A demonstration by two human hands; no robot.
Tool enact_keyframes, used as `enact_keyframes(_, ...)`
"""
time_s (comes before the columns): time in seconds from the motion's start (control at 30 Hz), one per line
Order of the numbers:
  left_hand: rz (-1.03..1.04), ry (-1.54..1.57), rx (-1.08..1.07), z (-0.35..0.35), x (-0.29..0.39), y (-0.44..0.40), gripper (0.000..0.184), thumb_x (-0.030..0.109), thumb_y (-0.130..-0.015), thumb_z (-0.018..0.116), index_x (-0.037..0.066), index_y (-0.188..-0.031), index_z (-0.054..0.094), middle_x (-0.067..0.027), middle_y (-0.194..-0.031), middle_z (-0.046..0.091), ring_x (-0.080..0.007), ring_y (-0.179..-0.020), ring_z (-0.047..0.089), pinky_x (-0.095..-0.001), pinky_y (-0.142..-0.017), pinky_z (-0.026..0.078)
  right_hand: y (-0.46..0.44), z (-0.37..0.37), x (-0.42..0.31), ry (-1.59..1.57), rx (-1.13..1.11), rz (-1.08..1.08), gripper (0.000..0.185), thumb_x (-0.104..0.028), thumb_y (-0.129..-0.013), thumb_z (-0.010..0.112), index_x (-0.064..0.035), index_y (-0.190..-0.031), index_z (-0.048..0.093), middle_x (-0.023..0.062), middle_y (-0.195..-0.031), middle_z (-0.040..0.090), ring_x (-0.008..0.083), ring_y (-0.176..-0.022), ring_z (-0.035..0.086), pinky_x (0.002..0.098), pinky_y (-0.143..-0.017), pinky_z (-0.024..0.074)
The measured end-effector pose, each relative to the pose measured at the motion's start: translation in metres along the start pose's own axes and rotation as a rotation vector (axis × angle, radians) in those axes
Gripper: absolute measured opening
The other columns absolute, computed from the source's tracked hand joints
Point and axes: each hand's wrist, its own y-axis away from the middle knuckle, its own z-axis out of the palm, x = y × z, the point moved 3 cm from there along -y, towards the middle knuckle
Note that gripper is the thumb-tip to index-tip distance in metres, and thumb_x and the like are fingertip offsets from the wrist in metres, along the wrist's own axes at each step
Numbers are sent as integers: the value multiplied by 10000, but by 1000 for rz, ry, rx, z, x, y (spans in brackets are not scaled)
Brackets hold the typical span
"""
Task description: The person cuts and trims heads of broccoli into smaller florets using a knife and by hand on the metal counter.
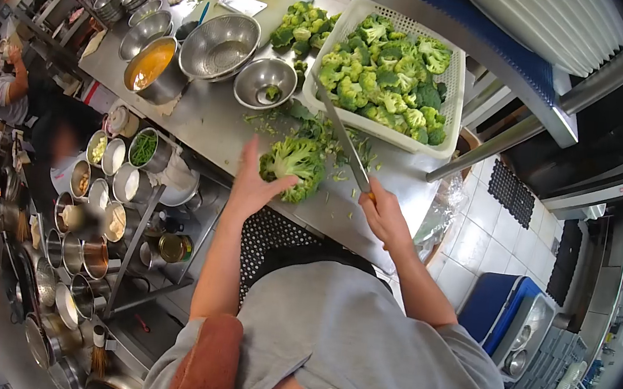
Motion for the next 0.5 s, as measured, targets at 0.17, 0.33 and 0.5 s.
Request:
enact_keyframes(0.17,398,289,-5,-6,176,-76,227,52,-904,655,20,-1124,701,-151,-1119,690,-291,-917,694,-353,-822,538,19,0,38,-46,-179,42,236,-97,-918,529,11,-1127,513,279,-808,628,491,-833,623,531,-717,471)
enact_keyframes(0.33,702,-181,-333,149,230,-171,242,59,-867,637,89,-1089,729,-144,-1080,715,-341,-1003,669,-451,-885,535,29,0,27,19,-244,10,287,-102,-916,541,-21,-1192,526,276,-814,648,474,-826,637,549,-741,493)
enact_keyframes(0.5,622,-694,-667,210,233,-209,302,87,-842,672,158,-1131,723,-144,-1107,708,-337,-1026,669,-437,-901,542,43,-11,20,-43,-195,6,300,-119,-923,529,-24,-1207,527,278,-814,653,478,-817,637,559,-741,491)
